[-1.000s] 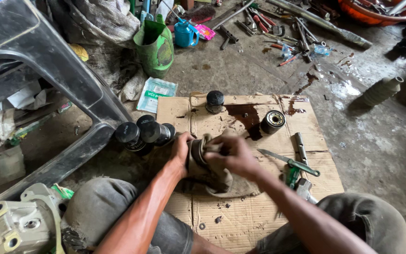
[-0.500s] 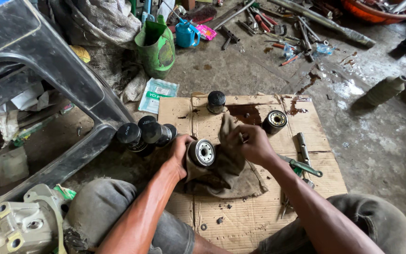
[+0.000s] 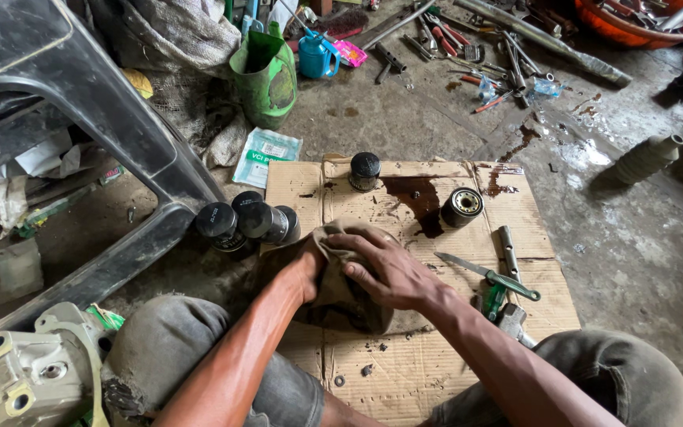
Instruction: The person wipes several oil filters with a cloth by hand while sitting on a cardboard sheet on the floor, turning the filters to clean different sides.
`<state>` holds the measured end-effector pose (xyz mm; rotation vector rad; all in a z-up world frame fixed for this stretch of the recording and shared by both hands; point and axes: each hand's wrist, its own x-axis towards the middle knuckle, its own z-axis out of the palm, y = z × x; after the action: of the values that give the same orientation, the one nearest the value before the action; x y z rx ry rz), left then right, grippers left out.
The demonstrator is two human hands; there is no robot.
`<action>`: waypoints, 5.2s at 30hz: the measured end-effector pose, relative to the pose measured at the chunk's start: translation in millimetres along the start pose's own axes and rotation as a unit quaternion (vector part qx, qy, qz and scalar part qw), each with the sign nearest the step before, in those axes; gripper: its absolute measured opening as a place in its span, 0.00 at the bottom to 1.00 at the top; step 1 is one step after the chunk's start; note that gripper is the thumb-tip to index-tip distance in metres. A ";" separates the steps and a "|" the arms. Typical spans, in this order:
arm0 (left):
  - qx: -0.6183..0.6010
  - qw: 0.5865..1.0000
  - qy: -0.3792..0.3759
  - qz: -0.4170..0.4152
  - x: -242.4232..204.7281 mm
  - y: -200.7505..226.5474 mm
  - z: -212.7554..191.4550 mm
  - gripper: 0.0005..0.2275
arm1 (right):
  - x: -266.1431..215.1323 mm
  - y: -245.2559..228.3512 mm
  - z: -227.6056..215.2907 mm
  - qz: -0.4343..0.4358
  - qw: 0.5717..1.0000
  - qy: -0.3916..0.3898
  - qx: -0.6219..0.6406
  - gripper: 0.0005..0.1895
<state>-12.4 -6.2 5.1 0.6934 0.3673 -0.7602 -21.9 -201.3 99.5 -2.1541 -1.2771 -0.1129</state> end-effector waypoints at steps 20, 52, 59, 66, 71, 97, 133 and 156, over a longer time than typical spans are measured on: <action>0.336 0.870 0.221 0.285 11.2 -18.7 26.3 0.22 | -16.0 50.2 63.8 0.208 0.961 0.163 0.077 0.34; 0.353 0.891 0.219 0.185 20.2 -37.7 -7.5 0.27 | -2.5 0.8 30.8 0.288 0.945 0.039 0.151 0.24; 0.655 0.629 0.195 0.370 -35.5 -37.1 50.1 0.15 | -0.4 44.8 40.5 0.562 0.696 -0.072 0.441 0.28; 0.630 0.487 0.169 0.581 -29.8 -31.9 43.3 0.14 | -8.2 62.7 39.5 0.571 0.748 -0.031 0.337 0.23; 0.430 0.776 0.289 0.361 -21.3 -19.5 20.5 0.21 | -12.9 64.1 -2.0 0.538 0.786 0.075 0.295 0.28; -0.053 0.990 -0.126 0.022 0.9 -8.4 -4.1 0.26 | -1.6 -4.3 6.9 0.232 0.961 -0.114 0.099 0.37; 0.196 0.970 0.112 0.094 -36.3 -7.8 61.2 0.25 | -22.7 10.2 22.3 0.078 0.994 -0.018 -0.075 0.25; 0.318 0.838 0.360 0.258 6.4 -18.6 37.7 0.14 | 2.8 10.0 26.8 0.409 0.890 0.052 0.195 0.24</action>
<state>-19.4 -45.2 20.7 1.6486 0.5780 -0.0450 -18.5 -187.8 74.5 -2.1020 -0.2182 0.3452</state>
